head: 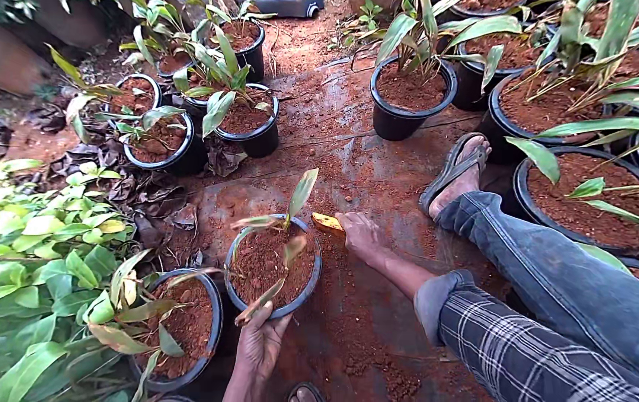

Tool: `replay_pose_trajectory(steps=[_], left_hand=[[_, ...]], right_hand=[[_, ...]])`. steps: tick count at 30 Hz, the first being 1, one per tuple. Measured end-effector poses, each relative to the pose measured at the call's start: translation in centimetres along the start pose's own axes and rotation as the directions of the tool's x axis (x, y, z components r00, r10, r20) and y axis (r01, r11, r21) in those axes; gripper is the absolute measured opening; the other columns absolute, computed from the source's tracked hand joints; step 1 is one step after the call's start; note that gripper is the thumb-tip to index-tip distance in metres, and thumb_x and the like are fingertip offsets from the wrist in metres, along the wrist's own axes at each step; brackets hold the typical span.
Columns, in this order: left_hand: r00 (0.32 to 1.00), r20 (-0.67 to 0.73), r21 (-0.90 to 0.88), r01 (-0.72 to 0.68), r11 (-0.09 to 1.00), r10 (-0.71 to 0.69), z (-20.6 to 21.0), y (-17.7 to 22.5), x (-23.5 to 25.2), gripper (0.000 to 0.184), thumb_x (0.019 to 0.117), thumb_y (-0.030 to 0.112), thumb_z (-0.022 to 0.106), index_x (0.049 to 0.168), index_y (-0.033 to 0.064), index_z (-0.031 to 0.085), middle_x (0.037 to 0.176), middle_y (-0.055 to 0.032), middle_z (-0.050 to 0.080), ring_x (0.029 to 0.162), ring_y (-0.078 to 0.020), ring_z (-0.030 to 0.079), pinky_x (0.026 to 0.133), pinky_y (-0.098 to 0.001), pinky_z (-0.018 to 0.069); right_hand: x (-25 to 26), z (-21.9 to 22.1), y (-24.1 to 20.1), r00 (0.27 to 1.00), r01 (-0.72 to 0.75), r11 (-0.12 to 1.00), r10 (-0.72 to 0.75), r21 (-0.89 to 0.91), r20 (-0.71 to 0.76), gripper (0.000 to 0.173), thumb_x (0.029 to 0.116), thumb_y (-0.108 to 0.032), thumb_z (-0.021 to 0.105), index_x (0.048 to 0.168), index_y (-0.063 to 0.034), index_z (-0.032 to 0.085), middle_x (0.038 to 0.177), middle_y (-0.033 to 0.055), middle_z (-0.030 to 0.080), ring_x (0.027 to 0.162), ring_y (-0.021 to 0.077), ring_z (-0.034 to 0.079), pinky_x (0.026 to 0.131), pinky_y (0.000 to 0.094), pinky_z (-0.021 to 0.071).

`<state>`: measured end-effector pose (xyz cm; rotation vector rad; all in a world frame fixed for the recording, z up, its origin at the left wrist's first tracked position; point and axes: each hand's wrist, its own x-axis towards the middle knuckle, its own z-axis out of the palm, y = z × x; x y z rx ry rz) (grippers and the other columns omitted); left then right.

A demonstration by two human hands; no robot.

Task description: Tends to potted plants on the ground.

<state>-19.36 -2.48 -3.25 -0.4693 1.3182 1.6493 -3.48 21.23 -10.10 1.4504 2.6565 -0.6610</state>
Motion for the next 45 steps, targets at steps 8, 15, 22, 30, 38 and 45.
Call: replay_pose_trajectory(steps=[8, 15, 22, 30, 38, 45], left_hand=[[0.999, -0.044, 0.096, 0.000, 0.995, 0.005, 1.4, 2.6, 0.7, 0.020, 0.1065, 0.002, 0.040, 0.126, 0.0001, 0.044, 0.092, -0.0178, 0.068, 0.069, -0.0236, 0.073, 0.059, -0.0344, 0.0644], [1.000, -0.022, 0.081, -0.010, 0.997, 0.012, 0.8, 2.2, 0.8, 0.021, 0.1066, 0.002, 0.041, 0.128, 0.0002, 0.044, 0.094, -0.0185, 0.069, 0.071, -0.0254, 0.074, 0.062, -0.0367, 0.0652], [0.999, -0.052, 0.098, 0.005, 0.995, 0.001, 1.7, 3.2, 0.9, 0.033, 0.1061, 0.003, 0.044, 0.138, 0.0026, 0.038, 0.102, -0.0214, 0.065, 0.074, -0.0275, 0.073, 0.061, -0.0372, 0.0645], [0.999, -0.040, 0.109, 0.028, 0.994, -0.024, 1.6, 3.3, 1.0, 0.032, 0.1065, 0.004, 0.044, 0.138, 0.0022, 0.038, 0.104, -0.0221, 0.065, 0.077, -0.0285, 0.074, 0.063, -0.0376, 0.0649], [0.999, -0.041, 0.118, 0.024, 0.993, -0.020, 1.5, 3.3, 1.1, 0.025, 0.1060, 0.007, 0.047, 0.130, 0.0009, 0.045, 0.103, -0.0207, 0.067, 0.078, -0.0275, 0.074, 0.066, -0.0379, 0.0650], [0.999, -0.037, 0.107, 0.026, 0.994, -0.023, 1.2, 3.2, 1.3, 0.028, 0.1064, 0.008, 0.047, 0.134, 0.0012, 0.044, 0.107, -0.0218, 0.066, 0.081, -0.0289, 0.074, 0.068, -0.0390, 0.0649]], right_hand=[[-0.5, 3.0, -2.5, 0.996, 0.090, 0.993, -0.088, -0.073, 0.023, 0.053, 0.1004, 0.000, 0.052, 0.151, -0.0160, 0.053, 0.142, 0.0146, 0.062, 0.132, 0.0362, 0.057, 0.108, 0.0556, 0.0447], [-7.3, 5.3, 1.0, 0.980, 0.198, 0.977, -0.200, -0.079, -0.009, 0.062, 0.0947, 0.003, 0.057, 0.152, -0.0200, 0.052, 0.149, 0.0095, 0.058, 0.138, 0.0327, 0.053, 0.110, 0.0568, 0.0421], [-13.1, 5.6, 3.7, 0.865, 0.462, 0.867, -0.487, -0.186, -0.124, 0.056, 0.0893, 0.006, 0.059, 0.137, -0.0218, 0.066, 0.133, 0.0036, 0.071, 0.124, 0.0316, 0.066, 0.095, 0.0566, 0.0531], [-7.3, 5.3, 3.6, 0.770, 0.510, 0.811, -0.579, -0.287, -0.268, 0.051, 0.0854, -0.001, 0.070, 0.130, -0.0247, 0.071, 0.125, 0.0083, 0.071, 0.120, 0.0302, 0.066, 0.097, 0.0547, 0.0527], [-15.9, 8.5, 4.1, 0.791, 0.592, 0.792, -0.607, -0.152, -0.082, 0.058, 0.0871, 0.002, 0.067, 0.138, -0.0247, 0.065, 0.137, 0.0080, 0.067, 0.129, 0.0339, 0.062, 0.103, 0.0649, 0.0466], [-14.3, 6.8, 2.4, 0.720, 0.675, 0.714, -0.693, -0.189, -0.047, 0.047, 0.0906, 0.001, 0.062, 0.132, -0.0205, 0.068, 0.126, 0.0042, 0.073, 0.119, 0.0291, 0.068, 0.097, 0.0546, 0.0539]])
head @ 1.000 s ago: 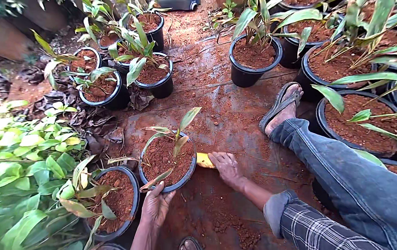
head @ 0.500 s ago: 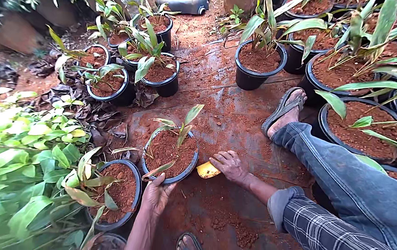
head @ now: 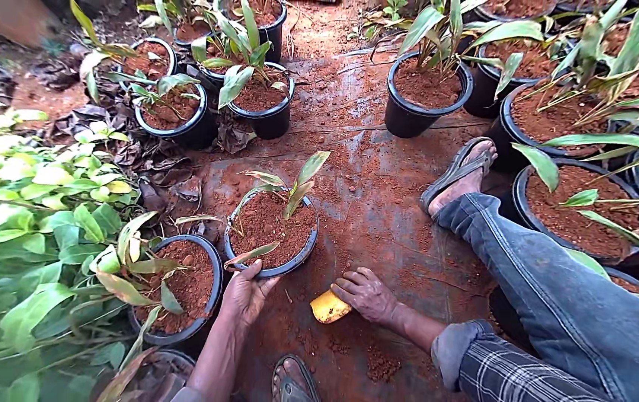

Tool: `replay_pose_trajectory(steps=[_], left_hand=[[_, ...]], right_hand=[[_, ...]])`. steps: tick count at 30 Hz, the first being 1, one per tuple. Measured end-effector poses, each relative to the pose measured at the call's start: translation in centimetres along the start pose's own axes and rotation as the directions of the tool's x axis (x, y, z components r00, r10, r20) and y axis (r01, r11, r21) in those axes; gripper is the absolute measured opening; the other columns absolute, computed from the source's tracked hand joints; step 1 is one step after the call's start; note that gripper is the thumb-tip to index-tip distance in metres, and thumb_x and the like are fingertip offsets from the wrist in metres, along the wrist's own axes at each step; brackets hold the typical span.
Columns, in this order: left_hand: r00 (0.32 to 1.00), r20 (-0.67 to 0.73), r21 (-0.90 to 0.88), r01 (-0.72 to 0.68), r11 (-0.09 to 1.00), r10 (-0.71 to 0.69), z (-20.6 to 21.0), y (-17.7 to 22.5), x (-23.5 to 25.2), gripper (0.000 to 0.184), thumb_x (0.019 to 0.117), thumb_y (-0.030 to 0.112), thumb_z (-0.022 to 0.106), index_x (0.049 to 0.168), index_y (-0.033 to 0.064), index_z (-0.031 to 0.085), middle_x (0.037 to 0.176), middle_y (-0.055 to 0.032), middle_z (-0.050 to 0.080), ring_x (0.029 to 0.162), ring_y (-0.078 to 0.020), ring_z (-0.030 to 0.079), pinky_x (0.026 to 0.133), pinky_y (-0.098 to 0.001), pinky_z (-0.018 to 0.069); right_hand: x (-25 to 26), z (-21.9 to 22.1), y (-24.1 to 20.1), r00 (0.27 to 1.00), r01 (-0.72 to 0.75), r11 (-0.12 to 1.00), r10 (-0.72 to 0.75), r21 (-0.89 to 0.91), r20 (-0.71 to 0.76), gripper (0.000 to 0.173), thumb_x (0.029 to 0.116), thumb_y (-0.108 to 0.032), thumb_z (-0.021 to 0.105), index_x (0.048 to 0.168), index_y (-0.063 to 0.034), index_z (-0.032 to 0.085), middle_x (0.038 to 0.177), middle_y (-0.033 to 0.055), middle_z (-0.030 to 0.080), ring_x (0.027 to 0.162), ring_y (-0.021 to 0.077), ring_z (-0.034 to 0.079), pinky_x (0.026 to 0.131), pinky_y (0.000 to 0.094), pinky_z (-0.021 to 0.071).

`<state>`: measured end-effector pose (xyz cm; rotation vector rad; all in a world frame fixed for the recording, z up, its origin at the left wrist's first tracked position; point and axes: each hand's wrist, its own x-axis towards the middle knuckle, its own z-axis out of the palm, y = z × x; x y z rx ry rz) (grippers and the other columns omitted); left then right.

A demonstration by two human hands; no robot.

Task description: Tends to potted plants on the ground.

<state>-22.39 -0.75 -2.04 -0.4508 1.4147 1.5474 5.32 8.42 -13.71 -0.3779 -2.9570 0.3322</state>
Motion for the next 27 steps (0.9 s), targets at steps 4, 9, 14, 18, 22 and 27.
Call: replay_pose_trajectory(steps=[4, 9, 14, 18, 22, 27], left_hand=[[1.000, -0.007, 0.021, 0.006, 1.000, -0.006, -0.1, 0.1, 0.1, 0.032, 0.1063, 0.008, 0.047, 0.137, 0.0021, 0.042, 0.110, -0.0221, 0.065, 0.083, -0.0292, 0.073, 0.069, -0.0399, 0.0646], [1.000, -0.004, -0.007, 0.027, 1.000, -0.027, 0.2, 0.4, 0.1, 0.028, 0.1065, 0.007, 0.046, 0.134, 0.0008, 0.044, 0.107, -0.0234, 0.065, 0.082, -0.0308, 0.073, 0.068, -0.0410, 0.0648], [0.999, -0.030, -0.003, 0.034, 0.999, -0.034, 0.2, 0.2, 0.1, 0.026, 0.1049, 0.004, 0.046, 0.130, -0.0007, 0.044, 0.104, -0.0231, 0.065, 0.079, -0.0298, 0.073, 0.066, -0.0398, 0.0647], [0.999, -0.043, 0.008, -0.015, 1.000, 0.016, -0.7, -1.0, 0.0, 0.020, 0.1022, -0.002, 0.044, 0.122, -0.0028, 0.046, 0.092, -0.0207, 0.067, 0.069, -0.0274, 0.073, 0.060, -0.0394, 0.0647], [0.992, -0.098, 0.021, -0.074, 0.997, 0.075, -2.1, -2.1, -0.1, 0.017, 0.0992, -0.004, 0.044, 0.115, -0.0025, 0.050, 0.085, -0.0178, 0.067, 0.063, -0.0256, 0.071, 0.055, -0.0394, 0.0637], [0.988, -0.132, 0.051, -0.074, 0.996, 0.080, -2.6, -2.5, -0.5, 0.015, 0.1016, -0.002, 0.041, 0.114, -0.0012, 0.049, 0.086, -0.0164, 0.066, 0.063, -0.0248, 0.071, 0.055, -0.0401, 0.0635]], right_hand=[[5.6, 0.6, -1.1, 0.993, 0.008, 0.999, -0.012, -0.032, -0.117, 0.047, 0.0874, -0.003, 0.067, 0.129, -0.0243, 0.069, 0.123, 0.0029, 0.072, 0.118, 0.0254, 0.067, 0.097, 0.0516, 0.0544], [7.2, 1.2, -4.2, 0.953, 0.012, 0.981, -0.070, 0.193, 0.296, 0.060, 0.0897, 0.004, 0.064, 0.146, -0.0122, 0.055, 0.147, 0.0203, 0.056, 0.140, 0.0433, 0.049, 0.112, 0.0706, 0.0345], [0.7, 0.3, -4.2, 0.950, 0.124, 0.976, -0.168, 0.178, 0.263, 0.047, 0.0903, 0.001, 0.065, 0.135, -0.0143, 0.062, 0.128, 0.0135, 0.068, 0.125, 0.0375, 0.062, 0.105, 0.0636, 0.0460], [0.8, -2.5, 0.7, 0.902, -0.273, 0.949, 0.196, 0.155, 0.386, 0.048, 0.0952, 0.004, 0.052, 0.140, -0.0124, 0.063, 0.134, 0.0174, 0.067, 0.129, 0.0397, 0.060, 0.108, 0.0635, 0.0423], [6.0, -5.8, 6.1, 0.628, -0.729, 0.683, 0.640, 0.048, 0.442, 0.053, 0.0967, -0.006, 0.055, 0.147, -0.0214, 0.057, 0.139, 0.0111, 0.064, 0.127, 0.0352, 0.060, 0.101, 0.0584, 0.0474], [13.8, -9.0, 9.3, 0.448, -0.873, 0.482, 0.732, 0.075, 0.513, 0.051, 0.0957, -0.014, 0.061, 0.145, -0.0062, 0.047, 0.118, 0.0252, 0.068, 0.110, 0.0440, 0.068, 0.088, 0.0611, 0.0546]])
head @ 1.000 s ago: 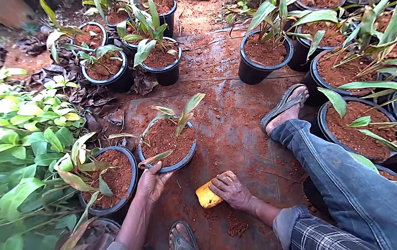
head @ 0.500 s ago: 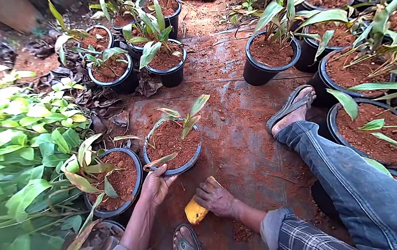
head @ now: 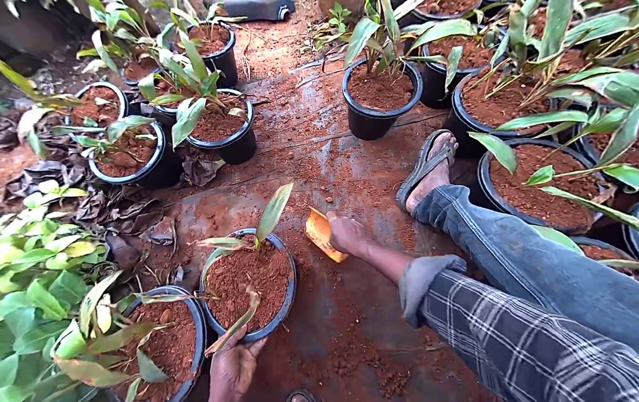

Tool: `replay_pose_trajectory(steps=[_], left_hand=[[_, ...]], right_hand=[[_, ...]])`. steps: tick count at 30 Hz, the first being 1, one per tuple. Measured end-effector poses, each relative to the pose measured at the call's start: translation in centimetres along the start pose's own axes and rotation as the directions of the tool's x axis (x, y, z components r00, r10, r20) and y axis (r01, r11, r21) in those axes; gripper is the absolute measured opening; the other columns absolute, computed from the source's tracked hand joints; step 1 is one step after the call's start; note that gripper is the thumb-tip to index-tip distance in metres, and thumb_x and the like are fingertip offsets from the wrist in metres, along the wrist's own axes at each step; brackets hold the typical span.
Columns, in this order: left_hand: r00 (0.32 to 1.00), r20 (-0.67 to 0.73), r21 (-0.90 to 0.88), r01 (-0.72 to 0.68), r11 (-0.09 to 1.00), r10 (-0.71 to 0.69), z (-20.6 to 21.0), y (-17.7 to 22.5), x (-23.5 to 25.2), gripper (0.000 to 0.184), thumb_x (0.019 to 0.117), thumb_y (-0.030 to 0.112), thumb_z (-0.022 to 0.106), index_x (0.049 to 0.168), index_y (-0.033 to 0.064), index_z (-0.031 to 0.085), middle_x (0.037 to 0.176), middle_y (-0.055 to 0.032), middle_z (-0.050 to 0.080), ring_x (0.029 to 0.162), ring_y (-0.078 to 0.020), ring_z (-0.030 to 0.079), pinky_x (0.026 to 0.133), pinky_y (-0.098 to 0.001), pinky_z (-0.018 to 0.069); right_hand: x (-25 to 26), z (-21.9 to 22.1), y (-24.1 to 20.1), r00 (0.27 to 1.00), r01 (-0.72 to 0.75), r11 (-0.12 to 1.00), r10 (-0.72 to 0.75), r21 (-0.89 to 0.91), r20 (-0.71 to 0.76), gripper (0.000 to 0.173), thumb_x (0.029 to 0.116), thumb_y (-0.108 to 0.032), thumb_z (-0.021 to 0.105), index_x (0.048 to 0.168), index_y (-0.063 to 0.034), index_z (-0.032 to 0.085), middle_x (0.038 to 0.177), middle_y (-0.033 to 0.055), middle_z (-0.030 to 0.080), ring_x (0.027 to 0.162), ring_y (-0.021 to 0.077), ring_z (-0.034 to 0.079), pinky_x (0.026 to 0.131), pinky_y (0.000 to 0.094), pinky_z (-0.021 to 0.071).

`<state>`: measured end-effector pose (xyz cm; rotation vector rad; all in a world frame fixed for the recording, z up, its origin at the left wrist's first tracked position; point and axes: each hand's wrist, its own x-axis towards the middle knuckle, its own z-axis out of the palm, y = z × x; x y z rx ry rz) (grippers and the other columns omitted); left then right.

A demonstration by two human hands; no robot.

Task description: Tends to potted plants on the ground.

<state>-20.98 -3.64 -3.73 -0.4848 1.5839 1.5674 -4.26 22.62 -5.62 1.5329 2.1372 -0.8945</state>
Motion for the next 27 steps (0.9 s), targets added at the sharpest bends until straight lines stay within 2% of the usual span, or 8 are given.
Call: replay_pose_trajectory(steps=[4, 7, 9, 15, 18, 20, 24, 27], left_hand=[[1.000, -0.004, 0.002, 0.014, 1.000, -0.014, 0.0, 0.2, -0.1, 0.014, 0.1026, -0.002, 0.041, 0.114, -0.0013, 0.049, 0.085, -0.0168, 0.067, 0.063, -0.0260, 0.071, 0.055, -0.0410, 0.0641], [1.000, -0.009, -0.008, 0.024, 1.000, -0.024, 0.1, 0.3, -0.1, 0.015, 0.1029, -0.002, 0.039, 0.116, 0.0000, 0.047, 0.088, -0.0171, 0.066, 0.064, -0.0264, 0.071, 0.054, -0.0410, 0.0637], [1.000, -0.013, -0.015, 0.026, 1.000, -0.026, 0.0, 0.3, 0.0, 0.018, 0.1034, -0.002, 0.039, 0.119, 0.0003, 0.046, 0.091, -0.0178, 0.066, 0.065, -0.0273, 0.072, 0.054, -0.0421, 0.0636], [0.999, -0.024, -0.021, 0.028, 0.999, -0.028, -0.3, -0.2, 0.1, 0.023, 0.1039, -0.002, 0.039, 0.126, 0.0009, 0.044, 0.097, -0.0194, 0.064, 0.069, -0.0287, 0.071, 0.055, -0.0435, 0.0631], [1.000, -0.009, -0.029, 0.028, 0.999, -0.029, -0.4, -0.3, 0.1, 0.023, 0.1031, -0.002, 0.040, 0.126, 0.0001, 0.045, 0.098, -0.0195, 0.064, 0.070, -0.0288, 0.071, 0.055, -0.0435, 0.0632], [1.000, -0.001, -0.035, 0.027, 0.999, -0.028, -0.4, -0.3, 0.2, 0.019, 0.1025, -0.003, 0.041, 0.121, -0.0013, 0.047, 0.095, -0.0198, 0.065, 0.068, -0.0289, 0.071, 0.055, -0.0437, 0.0636], [1.000, 0.012, -0.040, 0.029, 0.999, -0.028, -0.5, -0.4, 0.3, 0.019, 0.1024, -0.002, 0.042, 0.121, -0.0012, 0.047, 0.096, -0.0202, 0.065, 0.069, -0.0287, 0.071, 0.055, -0.0432, 0.0636], [0.999, 0.015, -0.032, 0.030, 0.999, -0.030, -0.6, -0.4, 0.4, 0.023, 0.1022, -0.003, 0.042, 0.125, -0.0007, 0.046, 0.098, -0.0204, 0.064, 0.071, -0.0297, 0.071, 0.056, -0.0436, 0.0636]], right_hand=[[2.2, 0.4, -5.1, 0.974, 0.197, 0.972, -0.209, -0.129, -0.089, 0.040, 0.1015, -0.007, 0.051, 0.141, -0.0108, 0.056, 0.120, 0.0201, 0.069, 0.109, 0.0420, 0.068, 0.085, 0.0597, 0.0546], [3.9, 1.9, -6.7, 0.862, 0.446, 0.832, -0.498, -0.329, -0.093, 0.036, 0.1031, -0.005, 0.050, 0.138, -0.0104, 0.060, 0.132, 0.0153, 0.066, 0.123, 0.0385, 0.061, 0.096, 0.0588, 0.0484], [4.6, 2.9, -6.3, 0.751, 0.572, 0.705, -0.656, -0.419, -0.079, 0.033, 0.1019, -0.005, 0.053, 0.132, -0.0110, 0.065, 0.131, 0.0120, 0.068, 0.125, 0.0344, 0.060, 0.099, 0.0560, 0.0462], [2.3, 3.6, -0.3, 0.650, 0.669, 0.629, -0.753, -0.396, -0.098, 0.033, 0.1006, -0.001, 0.055, 0.131, -0.0086, 0.065, 0.129, 0.0125, 0.067, 0.123, 0.0341, 0.061, 0.100, 0.0526, 0.0493], [0.2, 4.4, 5.4, 0.424, 0.727, 0.424, -0.896, -0.540, -0.132, 0.029, 0.0932, -0.001, 0.065, 0.119, -0.0116, 0.072, 0.120, 0.0086, 0.072, 0.118, 0.0307, 0.065, 0.099, 0.0525, 0.0517], [-1.7, 5.7, 8.9, 0.344, 0.743, 0.299, -0.938, -0.599, -0.042, 0.032, 0.0955, -0.002, 0.061, 0.123, -0.0140, 0.072, 0.129, 0.0075, 0.069, 0.125, 0.0297, 0.062, 0.107, 0.0543, 0.0477], [-3.9, 7.8, 13.4, 0.491, 0.829, 0.376, -0.843, -0.415, 0.217, 0.052, 0.0974, 0.006, 0.054, 0.145, -0.0147, 0.058, 0.158, 0.0164, 0.047, 0.148, 0.0419, 0.040, 0.116, 0.0699, 0.0299], [-3.9, 8.6, 13.6, 0.646, 0.744, 0.562, -0.743, -0.362, 0.174, 0.068, 0.0958, -0.009, 0.066, 0.158, -0.0194, 0.042, 0.164, 0.0202, 0.035, 0.152, 0.0449, 0.031, 0.117, 0.0710, 0.0254]])
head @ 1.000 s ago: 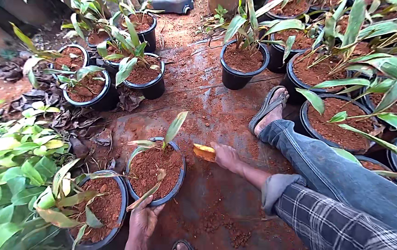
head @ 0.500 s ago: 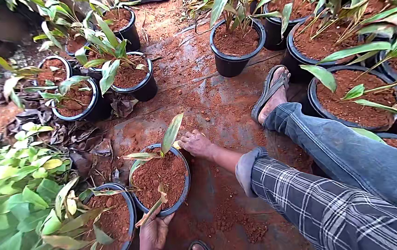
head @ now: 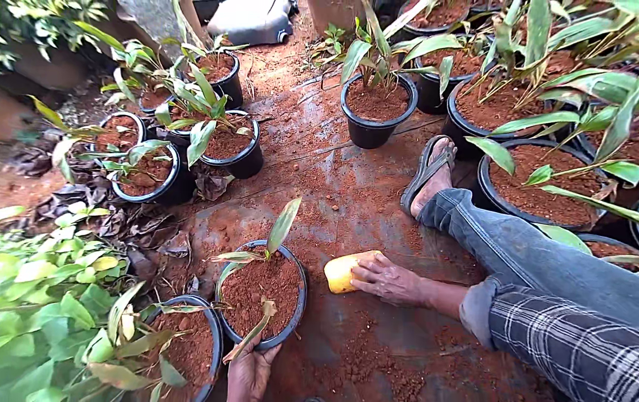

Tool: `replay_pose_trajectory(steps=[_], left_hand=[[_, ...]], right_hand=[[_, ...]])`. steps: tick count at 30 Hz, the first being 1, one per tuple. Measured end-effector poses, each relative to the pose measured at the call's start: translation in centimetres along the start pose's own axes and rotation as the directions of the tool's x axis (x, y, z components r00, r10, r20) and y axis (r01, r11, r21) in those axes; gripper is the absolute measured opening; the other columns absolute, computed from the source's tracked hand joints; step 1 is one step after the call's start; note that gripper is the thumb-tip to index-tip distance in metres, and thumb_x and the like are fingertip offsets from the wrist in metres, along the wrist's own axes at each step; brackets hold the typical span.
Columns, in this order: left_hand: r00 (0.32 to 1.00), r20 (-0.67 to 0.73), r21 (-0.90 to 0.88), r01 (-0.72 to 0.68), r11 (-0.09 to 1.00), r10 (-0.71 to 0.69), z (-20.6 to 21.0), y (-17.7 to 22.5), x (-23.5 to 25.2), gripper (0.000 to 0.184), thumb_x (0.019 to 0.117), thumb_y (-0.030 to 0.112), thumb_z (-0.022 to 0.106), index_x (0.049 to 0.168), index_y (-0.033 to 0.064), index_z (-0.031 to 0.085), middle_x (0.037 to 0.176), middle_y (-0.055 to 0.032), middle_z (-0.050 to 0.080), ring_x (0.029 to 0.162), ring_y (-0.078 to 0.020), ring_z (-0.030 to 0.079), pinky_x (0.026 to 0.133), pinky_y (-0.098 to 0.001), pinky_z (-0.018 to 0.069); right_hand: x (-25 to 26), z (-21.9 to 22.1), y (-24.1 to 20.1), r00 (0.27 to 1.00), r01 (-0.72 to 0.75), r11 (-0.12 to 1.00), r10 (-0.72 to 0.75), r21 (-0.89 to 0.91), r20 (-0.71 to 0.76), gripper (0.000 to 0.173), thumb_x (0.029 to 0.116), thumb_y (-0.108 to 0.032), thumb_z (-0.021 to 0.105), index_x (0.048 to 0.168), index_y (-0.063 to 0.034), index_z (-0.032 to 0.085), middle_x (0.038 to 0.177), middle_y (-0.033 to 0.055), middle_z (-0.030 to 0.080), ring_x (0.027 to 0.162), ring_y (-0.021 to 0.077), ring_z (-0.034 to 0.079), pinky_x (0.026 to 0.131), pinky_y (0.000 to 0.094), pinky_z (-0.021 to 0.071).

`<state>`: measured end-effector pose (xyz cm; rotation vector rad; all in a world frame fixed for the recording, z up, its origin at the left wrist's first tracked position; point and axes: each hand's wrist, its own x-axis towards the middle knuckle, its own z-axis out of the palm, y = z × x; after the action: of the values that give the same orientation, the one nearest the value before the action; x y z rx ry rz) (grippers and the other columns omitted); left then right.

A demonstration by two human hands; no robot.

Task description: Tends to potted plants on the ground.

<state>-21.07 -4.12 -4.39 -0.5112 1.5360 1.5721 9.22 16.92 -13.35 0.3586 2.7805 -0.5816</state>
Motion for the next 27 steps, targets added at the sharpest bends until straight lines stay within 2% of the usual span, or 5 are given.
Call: replay_pose_trajectory(steps=[4, 8, 19, 23, 27], left_hand=[[1.000, 0.003, 0.001, 0.002, 1.000, -0.002, 0.0, 0.0, -0.1, 0.025, 0.1026, -0.003, 0.041, 0.128, -0.0004, 0.045, 0.101, -0.0207, 0.063, 0.072, -0.0296, 0.071, 0.058, -0.0434, 0.0637], [1.000, -0.012, 0.037, -0.015, 0.999, 0.015, 0.0, 0.0, 0.0, 0.019, 0.1024, -0.003, 0.043, 0.121, -0.0018, 0.046, 0.098, -0.0194, 0.062, 0.069, -0.0276, 0.069, 0.057, -0.0419, 0.0628], [1.000, -0.009, 0.034, -0.024, 0.999, 0.024, -0.1, -0.1, 0.0, 0.021, 0.1017, -0.004, 0.043, 0.122, -0.0005, 0.046, 0.097, -0.0189, 0.062, 0.069, -0.0270, 0.069, 0.056, -0.0418, 0.0630], [1.000, -0.005, 0.022, -0.025, 0.999, 0.025, -0.1, -0.2, 0.0, 0.020, 0.1018, -0.004, 0.043, 0.122, -0.0010, 0.046, 0.096, -0.0186, 0.062, 0.068, -0.0272, 0.069, 0.056, -0.0416, 0.0627], [1.000, -0.003, 0.022, -0.028, 0.999, 0.028, 0.0, -0.2, -0.1, 0.019, 0.1016, -0.004, 0.043, 0.120, -0.0007, 0.047, 0.095, -0.0185, 0.063, 0.067, -0.0266, 0.070, 0.056, -0.0411, 0.0631]], right_hand=[[1.9, -0.7, -0.3, 0.960, -0.269, 0.962, 0.264, 0.043, 0.091, 0.102, 0.0830, -0.029, 0.085, 0.165, -0.0254, 0.025, 0.169, 0.0243, 0.021, 0.155, 0.0493, 0.018, 0.117, 0.0747, 0.0192], [3.2, -0.6, -0.1, 0.912, -0.394, 0.918, 0.383, 0.053, 0.149, 0.099, 0.0841, -0.022, 0.081, 0.165, -0.0279, 0.024, 0.163, 0.0254, 0.033, 0.149, 0.0478, 0.031, 0.112, 0.0684, 0.0317], [2.3, 0.1, -2.2, 0.642, -0.746, 0.579, 0.757, 0.328, 0.123, 0.120, 0.0684, -0.064, 0.084, 0.164, -0.0182, 0.027, 0.153, 0.0265, 0.040, 0.141, 0.0454, 0.043, 0.108, 0.0582, 0.0449], [2.2, 0.3, -3.6, 0.525, -0.719, 0.329, 0.834, 0.612, 0.168, 0.119, 0.0727, -0.062, 0.083, 0.163, -0.0103, 0.026, 0.151, 0.0214, 0.048, 0.136, 0.0370, 0.052, 0.111, 0.0531, 0.0456], [3.7, 0.4, -4.7, 0.453, -0.380, 0.037, 0.879, 0.924, 0.151, 0.074, 0.0816, -0.028, 0.084, 0.144, -0.0048, 0.050, 0.125, 0.0208, 0.066, 0.112, 0.0328, 0.067, 0.099, 0.0521, 0.0534]])
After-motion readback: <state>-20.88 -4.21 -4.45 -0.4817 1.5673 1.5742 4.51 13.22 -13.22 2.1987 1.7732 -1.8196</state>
